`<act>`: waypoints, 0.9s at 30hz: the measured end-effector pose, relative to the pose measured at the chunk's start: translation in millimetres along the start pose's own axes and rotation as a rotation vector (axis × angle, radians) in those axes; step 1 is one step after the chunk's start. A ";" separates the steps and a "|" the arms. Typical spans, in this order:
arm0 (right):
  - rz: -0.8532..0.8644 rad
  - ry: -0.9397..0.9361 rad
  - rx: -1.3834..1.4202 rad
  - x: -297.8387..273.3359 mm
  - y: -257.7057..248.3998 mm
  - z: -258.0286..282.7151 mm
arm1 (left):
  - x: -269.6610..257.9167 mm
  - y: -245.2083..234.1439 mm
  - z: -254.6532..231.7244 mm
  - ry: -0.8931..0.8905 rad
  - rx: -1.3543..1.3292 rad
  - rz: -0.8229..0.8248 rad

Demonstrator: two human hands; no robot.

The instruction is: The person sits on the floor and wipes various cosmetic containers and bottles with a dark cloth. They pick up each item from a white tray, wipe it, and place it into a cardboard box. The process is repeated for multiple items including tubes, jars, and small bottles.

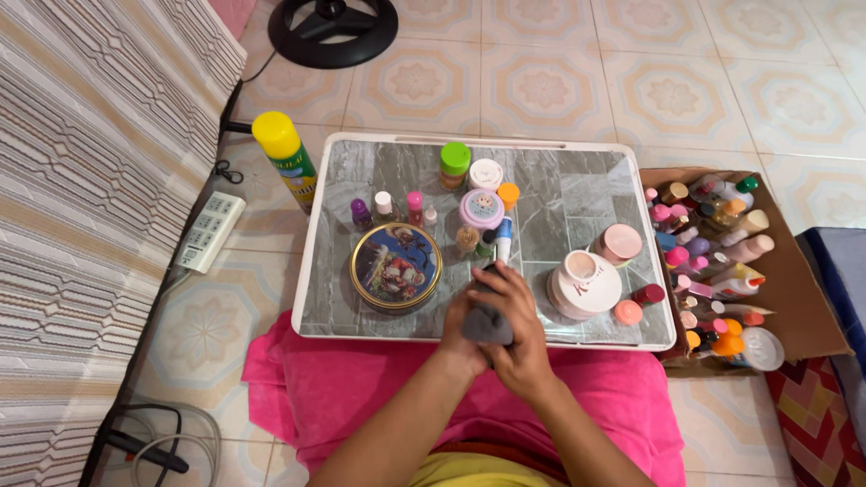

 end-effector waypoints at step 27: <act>-0.206 0.349 0.064 8.9 -21.7 -36.2 | -12.8 23.8 -37.8 0.008 0.286 0.074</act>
Point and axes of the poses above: each hand's wrist, its own x-axis towards the middle knuckle, its own y-axis out of the palm, z = x × y, the point moved 10 cm from there along x, towards the middle knuckle, and after that the axes turned 1 degree about -y, right-handed, at the moved point
